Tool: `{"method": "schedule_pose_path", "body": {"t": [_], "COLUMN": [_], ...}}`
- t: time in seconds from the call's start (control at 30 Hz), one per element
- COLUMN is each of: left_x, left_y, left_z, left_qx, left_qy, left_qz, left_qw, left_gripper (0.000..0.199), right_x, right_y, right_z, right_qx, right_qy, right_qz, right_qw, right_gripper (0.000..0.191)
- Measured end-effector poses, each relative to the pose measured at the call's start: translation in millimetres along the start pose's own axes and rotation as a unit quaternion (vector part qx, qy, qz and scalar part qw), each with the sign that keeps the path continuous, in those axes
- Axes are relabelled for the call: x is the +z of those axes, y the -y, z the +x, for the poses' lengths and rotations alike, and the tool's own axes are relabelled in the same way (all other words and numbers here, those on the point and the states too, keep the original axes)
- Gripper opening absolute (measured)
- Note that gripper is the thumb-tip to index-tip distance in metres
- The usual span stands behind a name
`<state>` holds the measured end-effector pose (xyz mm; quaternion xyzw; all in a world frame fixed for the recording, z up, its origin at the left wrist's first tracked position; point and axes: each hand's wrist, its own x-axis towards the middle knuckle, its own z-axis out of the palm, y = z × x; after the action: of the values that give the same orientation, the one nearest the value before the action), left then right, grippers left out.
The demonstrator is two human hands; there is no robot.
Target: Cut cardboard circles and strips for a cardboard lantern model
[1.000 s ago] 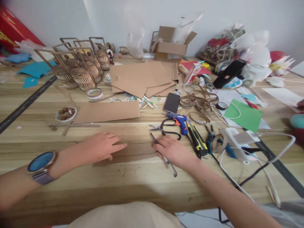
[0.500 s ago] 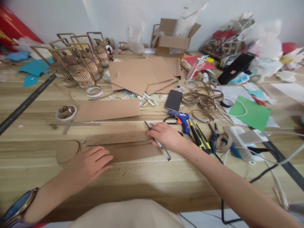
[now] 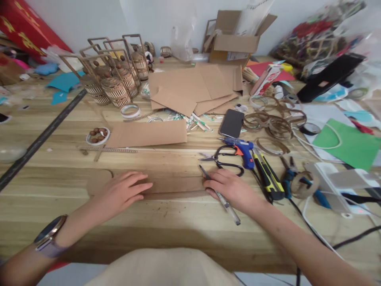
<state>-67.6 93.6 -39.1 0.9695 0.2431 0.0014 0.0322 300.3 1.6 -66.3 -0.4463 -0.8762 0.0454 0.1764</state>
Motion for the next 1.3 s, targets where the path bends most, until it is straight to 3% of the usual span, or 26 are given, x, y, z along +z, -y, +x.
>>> {"method": "schedule_pose_path", "body": {"t": [0.1,0.33,0.53,0.93,1.3], "left_x": [3.5,10.3,15.6,24.7,20.3], "left_y": [3,3,7,10,9], "left_z": [1,-5,-7,-11,-8], "left_qx": [0.004,0.001,0.023,0.031,0.046], "left_qy": [0.024,0.000,-0.012,-0.025,-0.008], "left_qz": [-0.017,-0.032,-0.020,-0.015,-0.013], "left_qw": [1.000,0.999,0.999,0.999,0.999], "left_gripper": [0.030,0.034,0.038,0.046,0.032], "right_x": [3,-4,-10,-9,-9], "right_y": [-1,-8,-9,-10,-14], "right_z": [-5,-21,-31,-27,-25], "right_qx": [0.005,0.019,0.031,0.043,0.038], "right_qy": [0.004,0.028,0.010,0.029,0.045], "right_qz": [-0.016,-0.055,-0.052,-0.029,-0.032], "right_qw": [1.000,0.998,0.998,0.998,0.998], "right_gripper": [0.029,0.029,0.027,0.023,0.024]}}
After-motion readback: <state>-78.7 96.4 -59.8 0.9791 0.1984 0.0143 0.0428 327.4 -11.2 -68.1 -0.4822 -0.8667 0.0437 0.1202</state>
